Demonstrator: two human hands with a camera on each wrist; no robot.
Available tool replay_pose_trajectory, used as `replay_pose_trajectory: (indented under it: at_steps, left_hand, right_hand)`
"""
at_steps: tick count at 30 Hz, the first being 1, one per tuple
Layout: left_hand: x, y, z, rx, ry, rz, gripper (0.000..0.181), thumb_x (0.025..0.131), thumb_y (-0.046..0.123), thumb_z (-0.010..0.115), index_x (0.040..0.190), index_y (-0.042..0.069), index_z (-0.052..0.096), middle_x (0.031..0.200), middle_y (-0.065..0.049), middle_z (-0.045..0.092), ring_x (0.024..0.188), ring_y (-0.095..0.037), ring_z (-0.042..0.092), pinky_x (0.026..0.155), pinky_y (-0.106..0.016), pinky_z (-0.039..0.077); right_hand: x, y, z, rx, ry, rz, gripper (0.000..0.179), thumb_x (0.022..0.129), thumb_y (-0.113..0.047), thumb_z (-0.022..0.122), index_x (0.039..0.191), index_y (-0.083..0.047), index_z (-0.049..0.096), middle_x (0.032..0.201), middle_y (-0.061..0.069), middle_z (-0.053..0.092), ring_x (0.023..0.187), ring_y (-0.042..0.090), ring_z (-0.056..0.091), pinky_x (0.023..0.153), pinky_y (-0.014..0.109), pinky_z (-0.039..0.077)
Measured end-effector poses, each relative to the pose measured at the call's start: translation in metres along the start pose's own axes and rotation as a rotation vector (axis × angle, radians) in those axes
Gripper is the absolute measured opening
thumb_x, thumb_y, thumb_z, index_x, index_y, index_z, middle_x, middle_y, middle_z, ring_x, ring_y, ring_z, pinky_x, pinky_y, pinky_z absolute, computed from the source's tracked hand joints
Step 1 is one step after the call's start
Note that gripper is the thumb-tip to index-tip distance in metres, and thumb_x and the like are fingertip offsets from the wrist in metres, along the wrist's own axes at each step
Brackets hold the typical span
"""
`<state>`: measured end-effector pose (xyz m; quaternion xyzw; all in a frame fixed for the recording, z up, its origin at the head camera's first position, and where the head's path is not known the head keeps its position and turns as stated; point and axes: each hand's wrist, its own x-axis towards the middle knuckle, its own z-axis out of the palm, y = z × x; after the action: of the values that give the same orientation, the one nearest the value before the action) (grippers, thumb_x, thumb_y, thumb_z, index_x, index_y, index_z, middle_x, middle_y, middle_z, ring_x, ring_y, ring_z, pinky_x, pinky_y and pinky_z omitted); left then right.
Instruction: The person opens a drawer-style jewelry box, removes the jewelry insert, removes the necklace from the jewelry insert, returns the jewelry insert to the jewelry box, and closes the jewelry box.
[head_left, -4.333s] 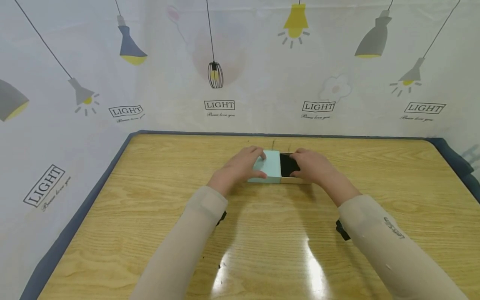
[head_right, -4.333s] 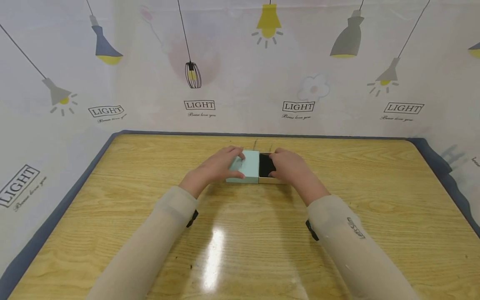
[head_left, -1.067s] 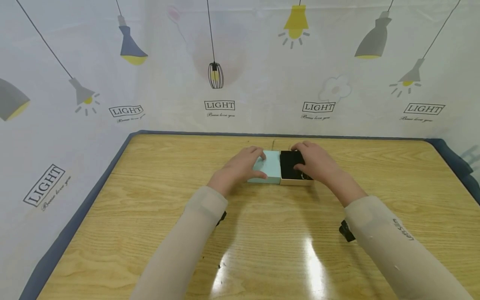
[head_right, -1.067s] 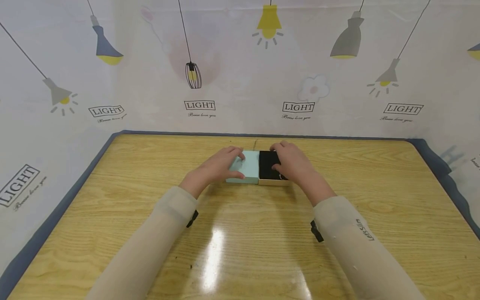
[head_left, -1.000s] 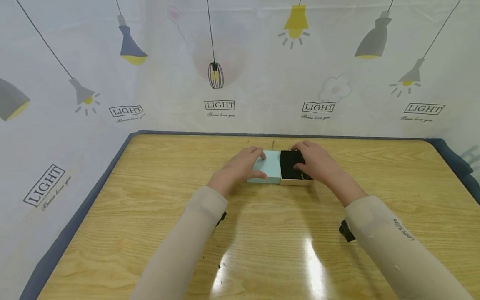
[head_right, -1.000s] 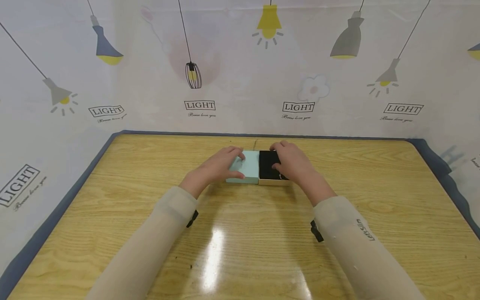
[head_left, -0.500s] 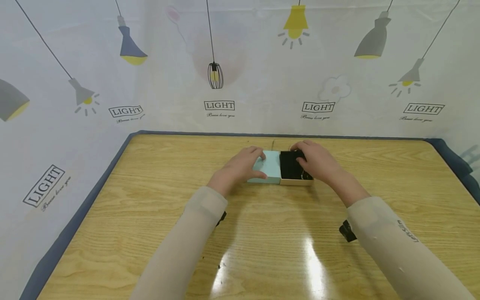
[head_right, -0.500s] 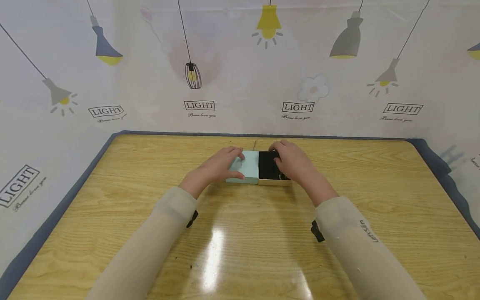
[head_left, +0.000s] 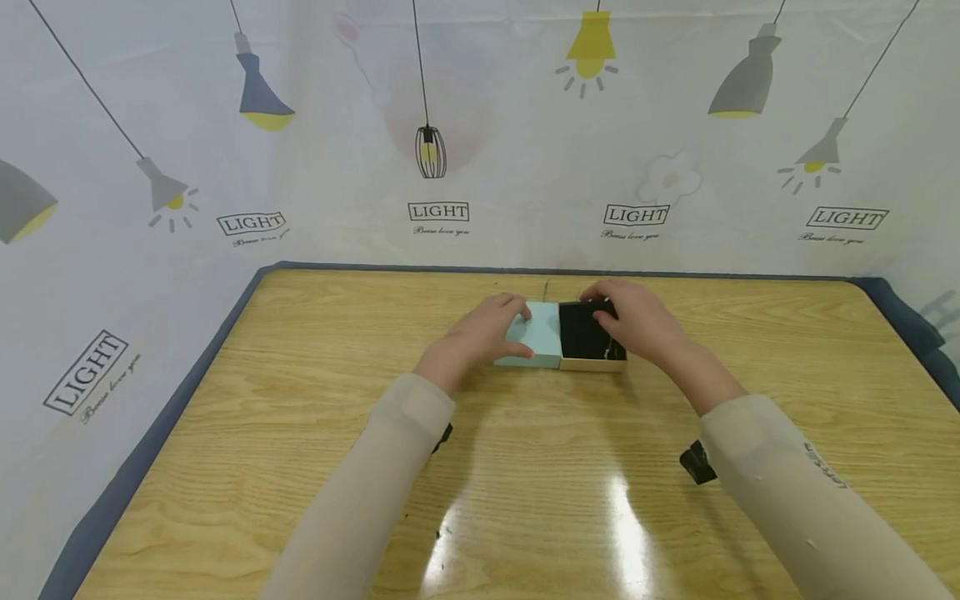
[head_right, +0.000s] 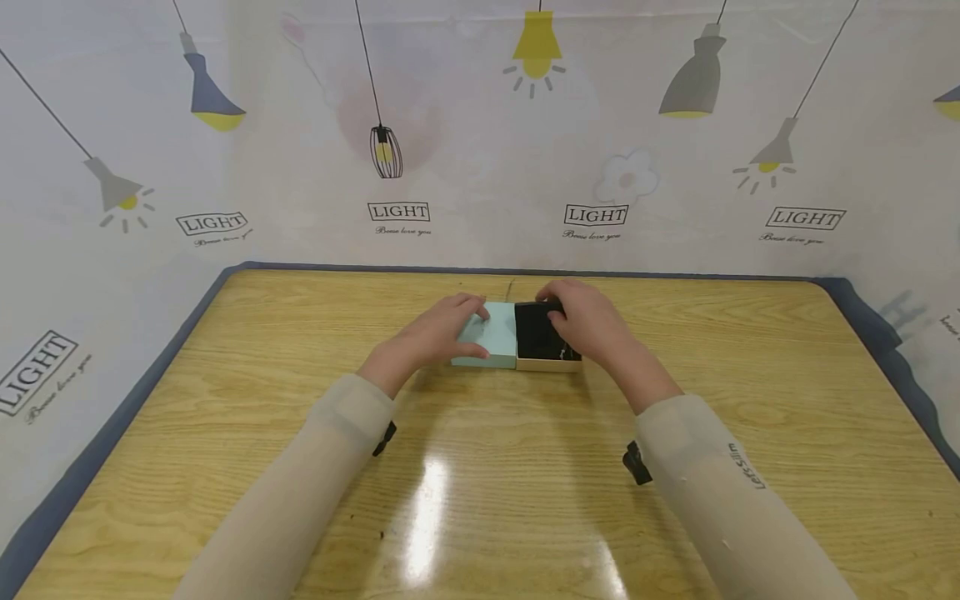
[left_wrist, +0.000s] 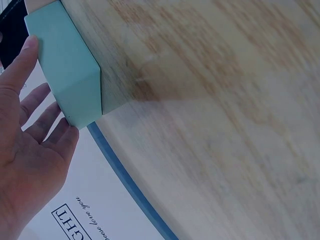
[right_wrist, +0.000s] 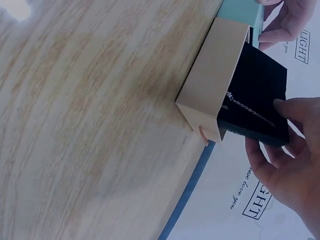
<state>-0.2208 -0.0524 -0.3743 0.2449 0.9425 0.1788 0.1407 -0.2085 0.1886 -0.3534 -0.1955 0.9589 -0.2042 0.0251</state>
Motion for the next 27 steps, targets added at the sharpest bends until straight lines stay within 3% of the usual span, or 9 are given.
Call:
replay_pose_trajectory:
  at_steps: [11, 27]
  left_hand:
    - [0.000, 0.000, 0.001, 0.003, 0.001, -0.005, 0.057, 0.089, 0.041, 0.073, 0.136, 0.017, 0.051, 0.155, -0.003, 0.041, 0.144, -0.023, 0.037, 0.120, -0.037, 0.036]
    - [0.000, 0.000, 0.001, 0.006, 0.002, -0.010, 0.058, 0.089, 0.041, 0.073, 0.137, 0.017, 0.051, 0.154, -0.003, 0.042, 0.143, -0.023, 0.038, 0.119, -0.037, 0.037]
  right_hand:
    - [-0.001, -0.003, -0.005, 0.063, 0.033, 0.020, 0.036, 0.098, -0.008, 0.060, 0.134, -0.003, 0.054, 0.122, 0.020, 0.064, 0.113, 0.038, 0.061, 0.090, 0.053, 0.053]
    - [-0.003, -0.009, -0.015, 0.068, 0.057, 0.024, 0.026, 0.097, -0.008, 0.063, 0.122, -0.002, 0.060, 0.123, 0.018, 0.065, 0.115, 0.036, 0.060, 0.096, 0.051, 0.052]
